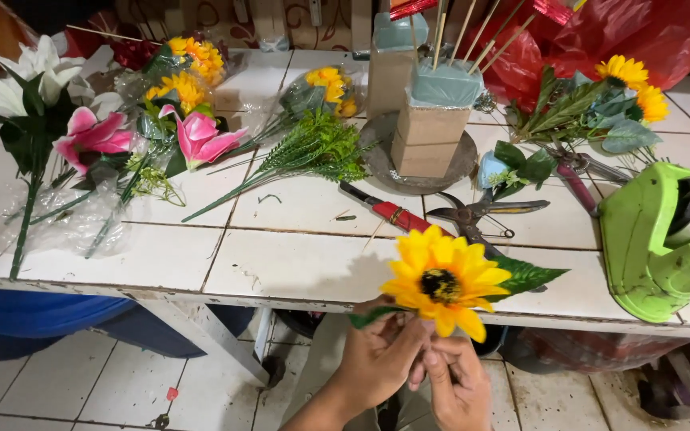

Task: The person arranges artificial flowers into a floral foam block. They attach a leaf to a sunflower stem, insert a wooden stick into the stem for support, and place the flower into the foam. The person then picks up and arranges additional yellow flowers into the arrangement.

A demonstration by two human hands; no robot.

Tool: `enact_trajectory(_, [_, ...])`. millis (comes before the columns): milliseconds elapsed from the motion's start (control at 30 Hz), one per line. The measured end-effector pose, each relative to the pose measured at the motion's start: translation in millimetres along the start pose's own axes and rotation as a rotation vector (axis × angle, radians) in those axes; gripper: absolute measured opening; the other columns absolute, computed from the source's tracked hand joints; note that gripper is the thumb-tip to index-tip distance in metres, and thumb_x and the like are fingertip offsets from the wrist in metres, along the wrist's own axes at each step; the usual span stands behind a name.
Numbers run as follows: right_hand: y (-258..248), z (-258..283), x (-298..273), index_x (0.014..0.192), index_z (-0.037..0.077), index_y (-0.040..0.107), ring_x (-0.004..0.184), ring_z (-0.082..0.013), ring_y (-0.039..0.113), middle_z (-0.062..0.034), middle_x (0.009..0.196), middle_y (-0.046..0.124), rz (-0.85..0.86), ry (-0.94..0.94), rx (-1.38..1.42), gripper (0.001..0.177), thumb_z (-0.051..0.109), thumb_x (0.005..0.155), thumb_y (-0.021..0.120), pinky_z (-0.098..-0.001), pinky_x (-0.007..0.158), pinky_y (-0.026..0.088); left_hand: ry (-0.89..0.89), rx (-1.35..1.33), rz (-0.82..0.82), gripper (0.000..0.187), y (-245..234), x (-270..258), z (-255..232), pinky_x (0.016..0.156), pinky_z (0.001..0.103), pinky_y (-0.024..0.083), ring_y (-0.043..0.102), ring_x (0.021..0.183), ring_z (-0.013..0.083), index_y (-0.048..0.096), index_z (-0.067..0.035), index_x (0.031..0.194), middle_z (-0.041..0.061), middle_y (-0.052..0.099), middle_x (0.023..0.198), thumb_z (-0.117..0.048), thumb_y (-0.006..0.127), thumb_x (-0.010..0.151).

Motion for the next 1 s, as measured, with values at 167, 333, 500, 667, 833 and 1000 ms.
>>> enact_trajectory(167, [15, 17, -4, 0.083, 0.005, 0.069, 0.048, -0.0163, 0.069, -0.006, 0.061, 0.071, 0.098, -0.072, -0.163, 0.031, 0.026, 0.1, 0.055, -0.0318, 0.048, 0.056, -0.244, 0.355, -0.109, 0.042, -41, -42, 65, 0.049, 0.031, 0.042, 0.054, 0.049, 0.0117, 0.056, -0.01, 0.063, 0.003, 0.062, 0.057, -0.019, 0.066, 0.103])
enact_trajectory(333, [26, 39, -4, 0.093, 0.003, 0.062, 0.05, -0.0154, 0.066, -0.006, 0.061, 0.066, 0.088, -0.224, -0.115, 0.015, 0.016, 0.099, 0.057, -0.0317, 0.051, 0.054, 0.08, 0.324, -0.181, 0.031, -41, -41, 21, 0.054, 0.028, 0.044, 0.057, 0.062, 0.0063, 0.06, -0.009, 0.07, -0.001, 0.064, 0.065, -0.015, 0.067, 0.1])
enact_trajectory(500, [24, 45, 5, 0.103, 0.007, 0.068, 0.049, -0.0141, 0.066, -0.0041, 0.062, 0.068, 0.133, -0.224, -0.239, 0.018, 0.02, 0.099, 0.057, -0.031, 0.047, 0.053, 0.192, 0.546, -0.284, 0.018, -45, -46, 0, 0.076, 0.035, 0.066, 0.079, 0.088, 0.0199, 0.075, -0.006, 0.099, 0.006, 0.081, 0.097, -0.022, 0.069, 0.096])
enact_trajectory(667, [25, 68, 34, 0.106, 0.017, 0.079, 0.074, -0.0182, 0.076, -0.0002, 0.092, 0.081, 0.355, -0.322, -0.476, 0.019, 0.019, 0.092, 0.066, -0.0317, 0.07, 0.059, -0.262, -0.852, -0.411, 0.07, -111, -81, 111, 0.107, 0.045, 0.048, 0.064, 0.117, 0.0352, 0.06, -0.001, 0.137, 0.024, 0.066, 0.132, -0.057, 0.05, 0.095])
enact_trajectory(833, [-3, 89, 102, 0.101, 0.001, 0.072, 0.062, -0.0129, 0.064, -0.0086, 0.085, 0.074, 0.379, -0.485, -0.579, 0.013, 0.003, 0.099, 0.059, -0.0172, 0.051, 0.056, 0.104, 0.425, -0.459, 0.02, -94, -61, -20, 0.08, 0.028, 0.059, 0.074, 0.088, 0.0183, 0.068, -0.002, 0.106, 0.01, 0.075, 0.094, -0.019, 0.06, 0.1])
enact_trajectory(1000, [15, 69, 146, 0.111, 0.002, 0.073, 0.079, -0.0238, 0.064, -0.0079, 0.09, 0.065, 0.493, -0.583, -0.793, 0.016, 0.011, 0.098, 0.068, -0.0364, 0.07, 0.052, 0.274, 0.458, -0.489, 0.022, -89, -57, -46, 0.062, 0.029, 0.062, 0.074, 0.065, 0.0207, 0.062, 0.001, 0.105, 0.014, 0.068, 0.078, -0.02, 0.058, 0.102])
Point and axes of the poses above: each hand's wrist, its own x-axis towards the middle knuckle, its own y-axis out of the palm, z = x × y, the point moved 7 cm from there along x, towards the middle knuckle
